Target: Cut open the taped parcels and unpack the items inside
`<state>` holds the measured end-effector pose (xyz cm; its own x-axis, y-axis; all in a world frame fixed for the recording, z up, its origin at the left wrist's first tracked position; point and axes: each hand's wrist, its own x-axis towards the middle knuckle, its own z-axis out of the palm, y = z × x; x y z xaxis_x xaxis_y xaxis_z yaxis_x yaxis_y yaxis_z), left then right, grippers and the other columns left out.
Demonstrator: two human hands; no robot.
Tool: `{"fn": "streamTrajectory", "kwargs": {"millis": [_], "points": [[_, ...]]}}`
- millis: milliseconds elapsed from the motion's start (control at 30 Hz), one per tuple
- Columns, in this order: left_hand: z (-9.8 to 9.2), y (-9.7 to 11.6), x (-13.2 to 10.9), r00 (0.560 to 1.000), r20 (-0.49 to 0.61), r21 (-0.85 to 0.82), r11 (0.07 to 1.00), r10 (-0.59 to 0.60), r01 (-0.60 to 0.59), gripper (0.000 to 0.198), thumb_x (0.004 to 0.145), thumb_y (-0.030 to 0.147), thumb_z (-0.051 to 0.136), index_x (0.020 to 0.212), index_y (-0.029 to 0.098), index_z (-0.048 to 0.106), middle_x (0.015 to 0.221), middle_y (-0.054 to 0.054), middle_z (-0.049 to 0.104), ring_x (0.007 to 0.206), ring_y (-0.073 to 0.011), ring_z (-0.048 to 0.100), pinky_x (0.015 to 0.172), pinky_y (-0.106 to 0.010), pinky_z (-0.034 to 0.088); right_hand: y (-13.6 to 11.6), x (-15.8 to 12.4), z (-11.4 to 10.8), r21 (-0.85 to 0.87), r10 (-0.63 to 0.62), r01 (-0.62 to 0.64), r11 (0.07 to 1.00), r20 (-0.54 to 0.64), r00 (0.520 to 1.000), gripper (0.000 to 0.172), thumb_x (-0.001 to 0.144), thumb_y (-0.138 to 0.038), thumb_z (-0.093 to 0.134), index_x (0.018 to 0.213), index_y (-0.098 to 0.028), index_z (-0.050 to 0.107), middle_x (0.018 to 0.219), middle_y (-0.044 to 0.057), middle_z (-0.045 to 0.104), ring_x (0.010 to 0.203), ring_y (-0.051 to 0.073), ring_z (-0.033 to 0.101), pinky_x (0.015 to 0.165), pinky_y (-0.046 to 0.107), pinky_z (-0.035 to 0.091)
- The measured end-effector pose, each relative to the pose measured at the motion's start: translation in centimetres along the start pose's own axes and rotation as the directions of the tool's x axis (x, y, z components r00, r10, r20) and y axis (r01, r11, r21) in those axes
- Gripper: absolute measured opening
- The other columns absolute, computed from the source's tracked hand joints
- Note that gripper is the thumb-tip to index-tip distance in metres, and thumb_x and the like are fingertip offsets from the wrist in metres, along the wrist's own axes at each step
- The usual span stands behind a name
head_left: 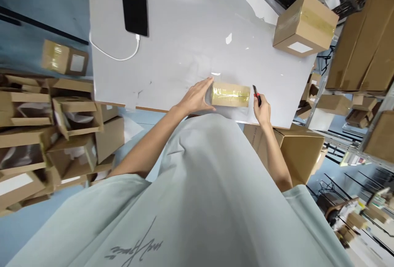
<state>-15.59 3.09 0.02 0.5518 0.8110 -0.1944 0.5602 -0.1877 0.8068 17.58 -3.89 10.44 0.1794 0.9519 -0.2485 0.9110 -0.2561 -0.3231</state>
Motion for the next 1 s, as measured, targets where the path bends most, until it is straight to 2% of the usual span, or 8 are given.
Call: {"fn": "streamTrajectory", "kwargs": {"millis": [67, 133, 267, 367, 667, 800, 933, 1000], "points": [[-0.1, 0.2, 0.2, 0.999, 0.009, -0.016, 0.999, 0.035, -0.035, 0.144, 0.072, 0.057, 0.104, 0.187, 0.027, 0.022, 0.193, -0.016, 0.028, 0.178, -0.0447, 0.028, 0.145, -0.058, 0.026, -2.4, -0.4, -0.6, -0.087, -0.041, 0.047, 0.995, 0.065, 0.997, 0.046, 0.120, -0.044, 0.034, 0.139, -0.022, 0.071, 0.126, 0.015, 0.083, 0.108, 0.032, 0.076, 0.088, 0.037, 0.053], [0.3, 0.2, 0.5, 0.998, 0.015, -0.021, 0.998, 0.054, -0.054, 0.135, 0.077, 0.056, 0.101, 0.186, 0.025, 0.027, 0.191, -0.017, 0.031, 0.177, -0.0428, 0.030, 0.146, -0.057, 0.024, -5.2, -0.7, -0.9, -0.213, -0.103, 0.144, 0.966, 0.194, 0.976, 0.044, 0.122, -0.045, 0.038, 0.139, -0.023, 0.072, 0.131, 0.014, 0.082, 0.111, 0.032, 0.076, 0.087, 0.035, 0.051], [1.3, -0.4, 1.1, 0.998, 0.023, -0.027, 0.998, 0.055, -0.055, 0.123, 0.085, 0.060, 0.094, 0.185, 0.024, 0.031, 0.190, -0.016, 0.034, 0.178, -0.0418, 0.030, 0.145, -0.057, 0.024, -10.3, -0.4, -0.8, -0.422, -0.153, 0.332, 0.844, 0.405, 0.901, 0.047, 0.126, -0.045, 0.035, 0.144, -0.023, 0.072, 0.137, 0.014, 0.080, 0.113, 0.031, 0.077, 0.086, 0.035, 0.050], [1.6, -0.7, 1.1, 0.997, 0.023, -0.035, 0.996, 0.077, -0.076, 0.118, 0.090, 0.062, 0.088, 0.186, 0.024, 0.030, 0.191, -0.015, 0.033, 0.177, -0.0409, 0.031, 0.144, -0.056, 0.026, -12.7, 0.3, -0.5, -0.497, -0.144, 0.420, 0.760, 0.501, 0.853, 0.050, 0.127, -0.042, 0.032, 0.148, -0.019, 0.071, 0.140, 0.017, 0.078, 0.119, 0.032, 0.078, 0.087, 0.036, 0.052], [1.6, -0.4, 0.9, 0.996, 0.016, -0.039, 0.995, 0.087, -0.087, 0.117, 0.091, 0.056, 0.087, 0.186, 0.023, 0.028, 0.191, -0.015, 0.034, 0.176, -0.0410, 0.035, 0.142, -0.054, 0.031, -14.7, 1.5, 0.2, -0.583, -0.100, 0.455, 0.673, 0.539, 0.837, 0.044, 0.124, -0.031, 0.038, 0.151, -0.015, 0.069, 0.141, 0.022, 0.076, 0.123, 0.035, 0.079, 0.093, 0.041, 0.059], [1.2, 0.0, 1.0, 0.996, 0.036, -0.014, 0.997, 0.080, -0.079, 0.118, 0.089, 0.048, 0.089, 0.187, 0.024, 0.027, 0.191, -0.015, 0.033, 0.176, -0.0414, 0.035, 0.141, -0.054, 0.032, -15.5, 1.8, 0.0, -0.586, -0.104, 0.469, 0.660, 0.548, 0.830, 0.045, 0.121, -0.018, 0.036, 0.148, -0.011, 0.072, 0.139, 0.024, 0.078, 0.122, 0.035, 0.080, 0.096, 0.042, 0.059], [0.9, 0.8, 1.0, 0.998, 0.053, 0.030, 0.998, 0.044, -0.046, 0.123, 0.085, 0.041, 0.091, 0.187, 0.021, 0.025, 0.190, -0.016, 0.034, 0.175, -0.0419, 0.035, 0.141, -0.055, 0.033, -17.1, 2.3, 0.0, -0.583, -0.108, 0.500, 0.640, 0.577, 0.810, 0.046, 0.115, -0.005, 0.037, 0.142, -0.006, 0.074, 0.136, 0.027, 0.079, 0.123, 0.035, 0.080, 0.101, 0.042, 0.058], [1.0, 1.3, 1.0, 0.998, 0.054, 0.047, 0.998, 0.031, -0.034, 0.125, 0.084, 0.041, 0.092, 0.187, 0.019, 0.024, 0.190, -0.018, 0.034, 0.174, -0.0430, 0.036, 0.140, -0.056, 0.034, -17.8, 2.6, 0.3, -0.561, -0.122, 0.537, 0.630, 0.612, 0.782, 0.044, 0.113, -0.005, 0.040, 0.140, -0.004, 0.074, 0.136, 0.030, 0.079, 0.126, 0.036, 0.079, 0.104, 0.043, 0.058]]}}
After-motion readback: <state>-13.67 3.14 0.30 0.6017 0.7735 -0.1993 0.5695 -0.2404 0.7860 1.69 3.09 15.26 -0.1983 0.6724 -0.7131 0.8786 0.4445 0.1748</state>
